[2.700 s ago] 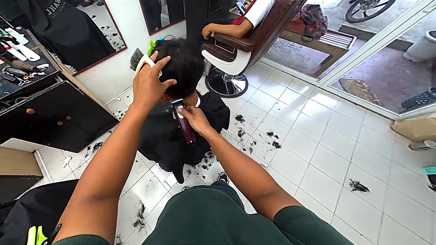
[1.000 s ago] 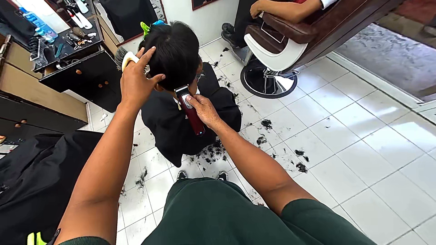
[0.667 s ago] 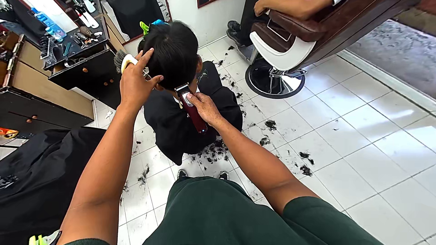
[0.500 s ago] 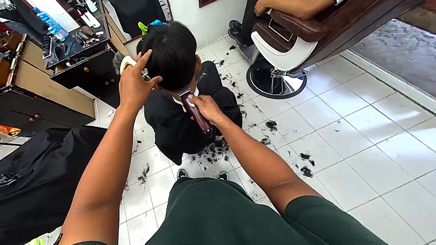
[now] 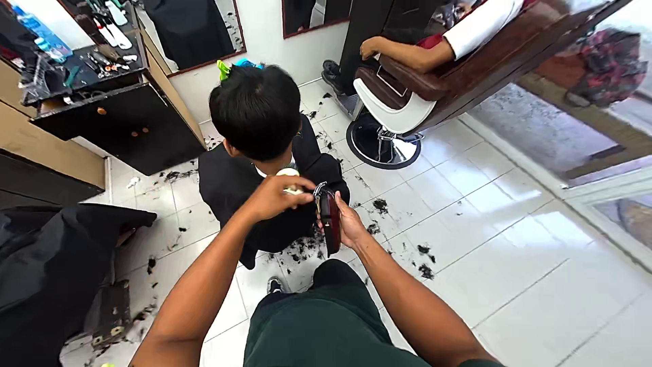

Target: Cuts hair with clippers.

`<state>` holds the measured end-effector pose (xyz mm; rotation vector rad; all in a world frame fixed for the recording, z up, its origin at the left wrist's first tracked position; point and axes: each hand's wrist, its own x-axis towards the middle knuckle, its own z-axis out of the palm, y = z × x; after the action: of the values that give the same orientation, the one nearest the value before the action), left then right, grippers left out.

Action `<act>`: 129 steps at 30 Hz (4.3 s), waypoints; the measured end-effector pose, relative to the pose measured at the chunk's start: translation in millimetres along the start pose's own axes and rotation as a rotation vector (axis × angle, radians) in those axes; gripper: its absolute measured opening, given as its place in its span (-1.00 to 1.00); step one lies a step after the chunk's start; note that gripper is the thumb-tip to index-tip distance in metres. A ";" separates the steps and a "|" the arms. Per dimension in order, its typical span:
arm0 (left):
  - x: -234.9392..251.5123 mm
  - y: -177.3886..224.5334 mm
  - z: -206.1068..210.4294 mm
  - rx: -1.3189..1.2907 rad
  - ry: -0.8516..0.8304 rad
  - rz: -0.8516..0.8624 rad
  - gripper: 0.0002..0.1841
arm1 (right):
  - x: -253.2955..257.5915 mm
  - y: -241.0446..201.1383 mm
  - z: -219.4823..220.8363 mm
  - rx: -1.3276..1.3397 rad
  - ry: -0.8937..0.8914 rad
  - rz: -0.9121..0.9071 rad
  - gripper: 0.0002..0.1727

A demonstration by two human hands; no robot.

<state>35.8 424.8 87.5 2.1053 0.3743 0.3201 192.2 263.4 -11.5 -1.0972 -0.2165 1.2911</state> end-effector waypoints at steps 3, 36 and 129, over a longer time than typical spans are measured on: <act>29.3 3.4 18.8 -0.337 0.171 -0.116 -0.75 | 3.8 -15.2 2.6 -0.130 -0.041 0.014 -0.28; 17.0 -6.4 120.5 0.726 0.756 -0.784 -0.40 | 124.0 -124.5 0.1 -0.705 -0.830 -0.035 -0.60; 284.7 45.7 153.5 -0.535 1.996 0.002 -0.82 | 397.0 -293.2 40.3 -1.291 -1.995 0.101 -0.26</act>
<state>360.4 393.2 68.9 0.6016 1.1615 2.1557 489.1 653.5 58.3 -0.2398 -2.7293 1.8999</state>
